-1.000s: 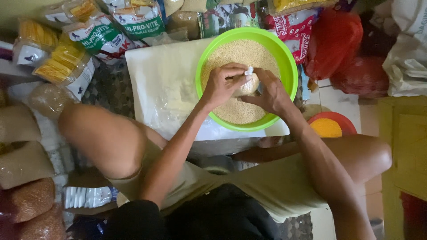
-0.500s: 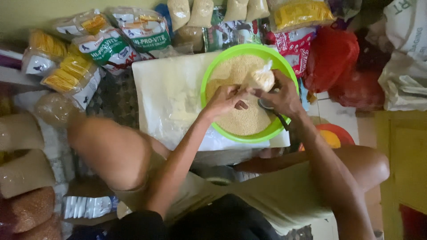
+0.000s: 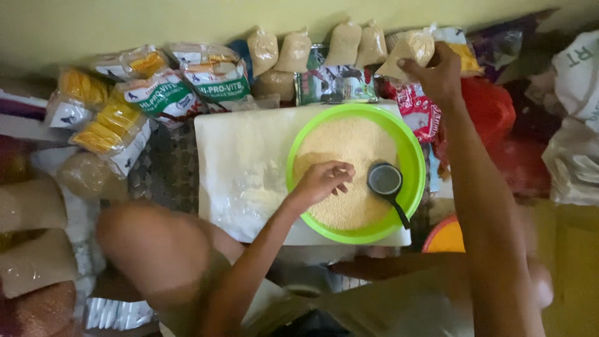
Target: Scooping white grains from a large bowl into small plastic bags using a measuring cup and tying them closed for individual sale.
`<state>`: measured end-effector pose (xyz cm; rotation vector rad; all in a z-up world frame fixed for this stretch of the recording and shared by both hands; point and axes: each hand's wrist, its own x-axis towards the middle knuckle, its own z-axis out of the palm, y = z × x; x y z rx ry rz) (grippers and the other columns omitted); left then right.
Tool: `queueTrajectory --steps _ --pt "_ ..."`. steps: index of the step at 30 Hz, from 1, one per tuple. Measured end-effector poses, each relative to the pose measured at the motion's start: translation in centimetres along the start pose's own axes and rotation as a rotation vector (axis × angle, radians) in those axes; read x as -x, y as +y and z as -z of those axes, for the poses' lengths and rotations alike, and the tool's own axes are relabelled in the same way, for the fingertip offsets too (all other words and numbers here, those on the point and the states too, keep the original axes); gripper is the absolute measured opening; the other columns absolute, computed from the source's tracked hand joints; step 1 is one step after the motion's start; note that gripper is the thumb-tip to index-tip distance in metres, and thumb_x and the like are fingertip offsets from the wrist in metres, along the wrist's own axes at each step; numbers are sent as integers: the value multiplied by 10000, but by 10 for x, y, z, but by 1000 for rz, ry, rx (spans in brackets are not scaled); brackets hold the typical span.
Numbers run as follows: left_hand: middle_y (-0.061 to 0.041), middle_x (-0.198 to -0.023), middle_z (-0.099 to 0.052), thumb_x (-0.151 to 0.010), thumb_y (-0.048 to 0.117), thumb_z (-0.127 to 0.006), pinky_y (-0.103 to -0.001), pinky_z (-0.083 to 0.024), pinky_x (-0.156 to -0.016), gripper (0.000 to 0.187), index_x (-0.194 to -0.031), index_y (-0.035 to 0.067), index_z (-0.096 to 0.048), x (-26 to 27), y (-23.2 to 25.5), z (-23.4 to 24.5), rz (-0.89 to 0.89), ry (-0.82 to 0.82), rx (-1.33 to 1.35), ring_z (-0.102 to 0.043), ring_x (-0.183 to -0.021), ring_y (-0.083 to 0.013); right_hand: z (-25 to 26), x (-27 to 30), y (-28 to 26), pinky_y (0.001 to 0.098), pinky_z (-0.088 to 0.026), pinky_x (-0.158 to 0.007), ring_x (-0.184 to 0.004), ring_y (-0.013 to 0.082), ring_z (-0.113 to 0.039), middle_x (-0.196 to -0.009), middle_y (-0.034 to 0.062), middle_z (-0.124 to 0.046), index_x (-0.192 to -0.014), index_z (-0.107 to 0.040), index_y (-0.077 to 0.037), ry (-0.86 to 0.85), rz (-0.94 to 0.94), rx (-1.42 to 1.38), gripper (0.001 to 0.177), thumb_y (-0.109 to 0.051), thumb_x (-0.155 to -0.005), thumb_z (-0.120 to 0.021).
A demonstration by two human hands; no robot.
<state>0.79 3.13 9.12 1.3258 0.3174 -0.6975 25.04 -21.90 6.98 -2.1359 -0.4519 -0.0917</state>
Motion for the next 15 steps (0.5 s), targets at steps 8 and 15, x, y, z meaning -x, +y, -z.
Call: queueTrajectory --steps 8,15 --pt "-81 -950 -707 -913 247 -640 -253 -511 -632 384 -1239 46 -665 4 13 -2 46 -16 -108 -658 -745 -133 -11 -64 65 340 -543 -622 -744 230 -629 -920 160 -672 -1071 -633 78 91 33 264 432 -135 -865 -948" --pt "-71 -898 -700 -889 245 -683 -218 -481 -535 391 -1213 28 -667 -3 -9 -2 11 -29 -75 -662 -679 -115 -36 -80 98 382 -528 -673 -756 287 -637 -935 182 -691 -1124 -661 82 78 -93 387 546 -258 -813 -954"
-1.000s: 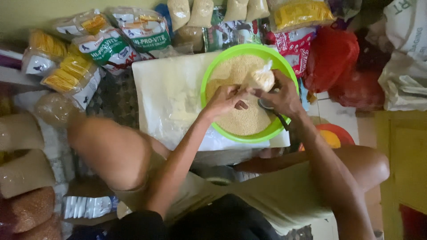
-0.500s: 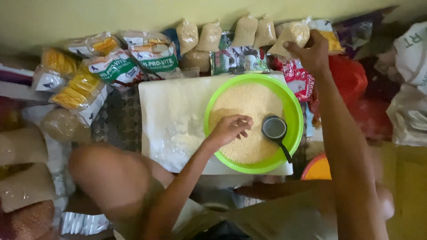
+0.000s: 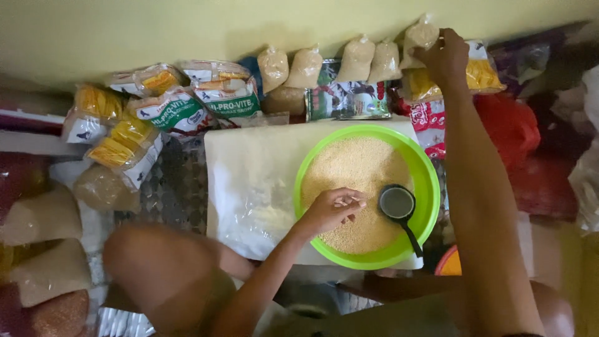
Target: Scooping white grains from a large bowl into small plastic bags using a measuring cup and tying them closed for individual sale.
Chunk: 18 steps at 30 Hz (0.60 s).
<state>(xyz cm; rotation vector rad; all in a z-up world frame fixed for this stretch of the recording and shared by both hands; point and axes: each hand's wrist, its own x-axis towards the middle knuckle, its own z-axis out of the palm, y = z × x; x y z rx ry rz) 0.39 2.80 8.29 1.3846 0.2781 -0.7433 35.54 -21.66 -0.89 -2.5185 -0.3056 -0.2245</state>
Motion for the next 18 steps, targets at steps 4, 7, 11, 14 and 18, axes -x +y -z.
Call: queueTrajectory --steps 4,7,11,14,18 --pt "-69 -928 -712 -896 244 -677 -214 -499 -551 358 -1198 52 -681 -1 6 0 -5 -5 -32 -655 -692 -110 4 4 -14 495 -542 -771 -948 420 -625 -1127 298 -611 -1334 -486 22 -23 -49 -10 662 -170 -859 -904" --pt "-77 -921 -700 -895 275 -668 -240 -512 -586 373 -1201 63 -684 3 12 3 9 29 -52 -663 -713 -129 10 13 -26 506 -544 -875 -1106 454 -596 -1265 307 -577 -1395 -405 -14 -64 -139 -50 823 -120 -779 -940" --pt "-90 -990 -708 -916 273 -630 -270 -558 -649 385 -1252 87 -654 5 15 11 -22 36 -145 -668 -788 -156 33 42 -25 520 -531 -841 -1091 440 -586 -1220 318 -581 -1407 -388 21 -1 -4 12 616 -146 -995 -815" --pt "-78 -929 -722 -904 250 -651 -256 -525 -588 326 -1151 42 -697 12 20 14 -96 113 -194 -639 -701 -132 49 61 -15 475 -544 -762 -976 387 -635 -1112 290 -641 -1295 -518 85 46 129 13 343 -135 -1091 -685" --pt "-35 -808 -733 -866 153 -715 -244 -490 -550 142 -946 44 -757 12 0 12 -329 185 -344 -582 -590 -103 107 110 -59 447 -544 -746 -930 377 -660 -1100 311 -665 -1214 -617 133 -80 33 10 305 -158 -1125 -610"
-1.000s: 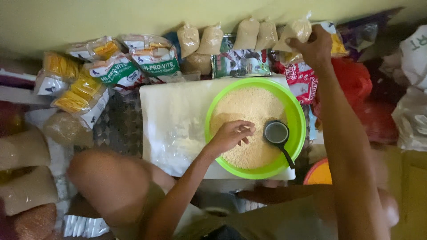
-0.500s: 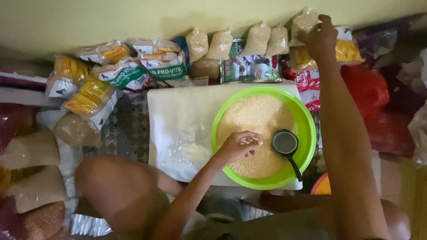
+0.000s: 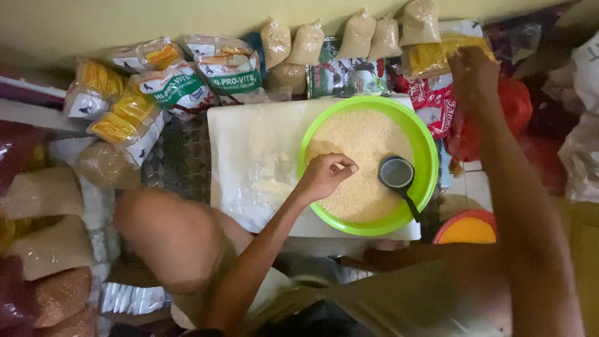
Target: Scooping white grains from a large bowl into small plastic bags using a measuring cup and tying them closed for individual sale.
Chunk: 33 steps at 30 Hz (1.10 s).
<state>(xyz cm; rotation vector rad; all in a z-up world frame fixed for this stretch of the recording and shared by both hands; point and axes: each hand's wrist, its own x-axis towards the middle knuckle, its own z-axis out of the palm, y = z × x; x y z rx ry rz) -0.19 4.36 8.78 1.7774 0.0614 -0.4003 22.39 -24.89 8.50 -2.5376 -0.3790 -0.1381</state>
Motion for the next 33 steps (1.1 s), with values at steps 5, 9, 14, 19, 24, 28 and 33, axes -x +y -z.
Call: queueTrajectory --steps 5,9,14,19,24,28,33 --pt "-47 -911 -709 -845 142 -710 -269 -523 -674 133 -904 24 -724 18 3 -5 -118 -7 -49 -639 -727 -154 26 69 29 448 -485 -668 -721 368 -610 -905 215 -676 -1037 -682 68 -276 79 164 245 -171 -984 -659" --pt "-97 -1187 -655 -817 15 -657 -362 -547 -904 402 -1212 71 -610 23 1 -2 -166 -13 -182 -671 -1027 -267 52 109 -58 411 -596 -573 -579 302 -695 -1007 201 -731 -1231 -666 -10 -651 -340 193 323 -203 -974 -631" --pt "-63 -952 -695 -867 67 -668 -282 -563 -737 214 -1080 53 -652 27 2 23 -234 74 -98 -665 -813 -168 36 163 -73 412 -552 -629 -670 337 -695 -885 165 -743 -1076 -714 19 -536 -49 195 328 -261 -907 -686" --pt "-55 -892 -738 -839 59 -673 -266 -576 -667 123 -953 28 -708 28 -31 78 -183 380 -168 -682 -710 -155 42 188 -135 378 -522 -530 -549 264 -663 -798 160 -734 -989 -709 12 -651 -174 233 238 -215 -940 -658" --pt "-133 -1131 -510 -766 114 -765 -447 -474 -878 424 -1140 95 -565 33 -88 97 172 463 -553 -530 -1066 -333 47 186 -160 436 -513 -673 -733 319 -704 -886 137 -747 -1131 -706 -76 -684 -219 254 309 -298 -921 -656" --pt "-165 -1176 -499 -778 246 -836 -503 -464 -860 568 -1215 36 -540 24 -102 92 184 694 -605 -516 -1065 -348 46 179 -176 422 -585 -668 -758 305 -738 -975 158 -746 -1121 -705 -63 -709 -212 280 247 -238 -954 -653" --pt "-33 -892 -591 -769 328 -842 -550 -405 -860 350 -994 127 -664 0 -179 83 241 810 -499 -601 -901 -291 47 182 -166 551 -560 -798 -827 455 -711 -858 241 -726 -1096 -735 -56 -621 -33 244 270 -272 -952 -660"
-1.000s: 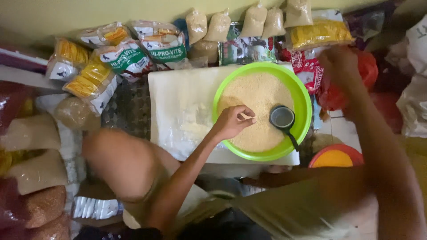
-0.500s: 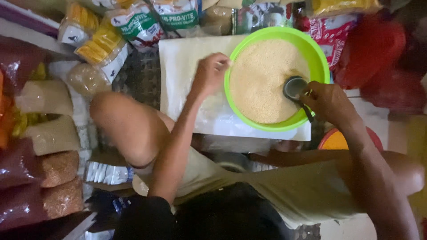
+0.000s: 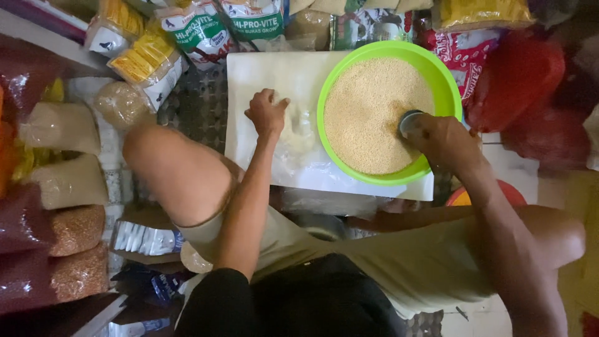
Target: Scooping white grains from a large bowl into small plastic bags using a measuring cup and tying them closed for individual sale.
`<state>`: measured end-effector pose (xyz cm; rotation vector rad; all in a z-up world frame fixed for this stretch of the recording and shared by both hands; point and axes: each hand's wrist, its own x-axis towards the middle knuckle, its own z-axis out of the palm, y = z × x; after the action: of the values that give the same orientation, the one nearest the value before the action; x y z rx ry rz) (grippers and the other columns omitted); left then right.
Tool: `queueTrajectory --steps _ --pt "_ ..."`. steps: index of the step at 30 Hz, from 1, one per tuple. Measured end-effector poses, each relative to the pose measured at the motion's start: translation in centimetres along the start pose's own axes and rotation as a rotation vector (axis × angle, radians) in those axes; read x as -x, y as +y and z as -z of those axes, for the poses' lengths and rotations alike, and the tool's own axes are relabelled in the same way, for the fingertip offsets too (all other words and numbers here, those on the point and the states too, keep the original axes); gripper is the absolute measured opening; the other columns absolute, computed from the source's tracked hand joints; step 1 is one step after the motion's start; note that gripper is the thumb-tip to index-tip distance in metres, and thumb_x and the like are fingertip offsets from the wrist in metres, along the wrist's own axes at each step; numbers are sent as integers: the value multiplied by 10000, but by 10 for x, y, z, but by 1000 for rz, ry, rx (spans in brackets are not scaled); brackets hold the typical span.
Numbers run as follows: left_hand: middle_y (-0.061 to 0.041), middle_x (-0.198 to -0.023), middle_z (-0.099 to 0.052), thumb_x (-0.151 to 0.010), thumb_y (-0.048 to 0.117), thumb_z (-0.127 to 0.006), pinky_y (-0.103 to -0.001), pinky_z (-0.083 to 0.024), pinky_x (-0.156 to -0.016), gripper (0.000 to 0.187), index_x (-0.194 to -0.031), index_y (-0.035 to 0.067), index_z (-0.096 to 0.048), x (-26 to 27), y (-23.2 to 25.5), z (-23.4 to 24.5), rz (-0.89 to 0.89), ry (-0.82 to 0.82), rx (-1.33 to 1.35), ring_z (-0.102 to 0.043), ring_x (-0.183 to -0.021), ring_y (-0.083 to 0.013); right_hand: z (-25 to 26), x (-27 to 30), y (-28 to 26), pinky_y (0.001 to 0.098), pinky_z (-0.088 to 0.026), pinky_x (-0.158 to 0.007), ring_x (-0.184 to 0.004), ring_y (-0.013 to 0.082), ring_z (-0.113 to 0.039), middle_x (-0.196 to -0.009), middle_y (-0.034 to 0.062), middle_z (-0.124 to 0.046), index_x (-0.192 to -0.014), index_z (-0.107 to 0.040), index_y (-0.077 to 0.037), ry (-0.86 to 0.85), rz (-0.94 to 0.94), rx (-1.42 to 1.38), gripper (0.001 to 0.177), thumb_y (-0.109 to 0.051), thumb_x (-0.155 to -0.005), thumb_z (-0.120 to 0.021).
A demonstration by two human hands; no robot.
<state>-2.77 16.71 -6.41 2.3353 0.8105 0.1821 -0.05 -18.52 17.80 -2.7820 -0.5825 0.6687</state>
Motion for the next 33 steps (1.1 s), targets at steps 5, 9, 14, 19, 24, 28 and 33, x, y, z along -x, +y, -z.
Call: queueTrajectory --steps 5,9,14,19,24,28,33 --pt "-7 -946 -624 -848 300 -777 -476 -430 -823 123 -845 184 -735 12 39 37 -6 145 -35 -582 -915 -277 14 3 -26 564 -558 -789 -851 493 -695 -848 289 -709 -1081 -710 -19 -17 -26 60 270 -217 -918 -626" --pt "-38 -1096 -569 -967 210 -673 -451 -448 -845 180 -1122 136 -729 14 43 40 -120 193 -52 -533 -1023 -252 26 5 -49 515 -575 -833 -868 463 -715 -839 285 -723 -1012 -731 18 -110 -90 192 243 -161 -890 -621" --pt "5 -864 -634 -919 180 -718 -411 -444 -757 107 -1024 163 -731 5 33 41 -92 206 85 -631 -805 -201 21 -1 -40 483 -574 -856 -870 432 -728 -849 254 -731 -1000 -748 -17 -169 -118 211 226 -159 -852 -653" --pt "-46 -844 -677 -907 123 -680 -413 -491 -726 52 -946 148 -704 0 37 46 -105 249 200 -670 -765 -266 31 0 -48 572 -555 -787 -845 503 -705 -808 304 -708 -892 -732 51 -140 -122 125 255 -152 -874 -579" --pt "-64 -1044 -646 -848 325 -796 -514 -410 -902 573 -1294 129 -495 -2 33 43 93 93 125 -619 -1027 -302 11 -3 -30 642 -527 -830 -855 415 -749 -848 194 -741 -1017 -737 -62 -79 -94 255 221 -164 -917 -568" --pt "-32 -959 -623 -756 353 -863 -508 -370 -882 493 -1128 126 -634 -1 22 30 85 20 58 -612 -969 -269 8 -12 -25 525 -596 -772 -844 422 -742 -831 248 -732 -882 -727 3 -132 4 359 178 -96 -890 -579" --pt "72 -806 -737 -859 284 -740 -402 -367 -838 21 -845 268 -739 -2 27 34 67 64 36 -679 -765 -219 43 4 -62 502 -609 -689 -762 456 -725 -752 259 -698 -802 -691 85 -141 -40 210 157 -64 -817 -645"
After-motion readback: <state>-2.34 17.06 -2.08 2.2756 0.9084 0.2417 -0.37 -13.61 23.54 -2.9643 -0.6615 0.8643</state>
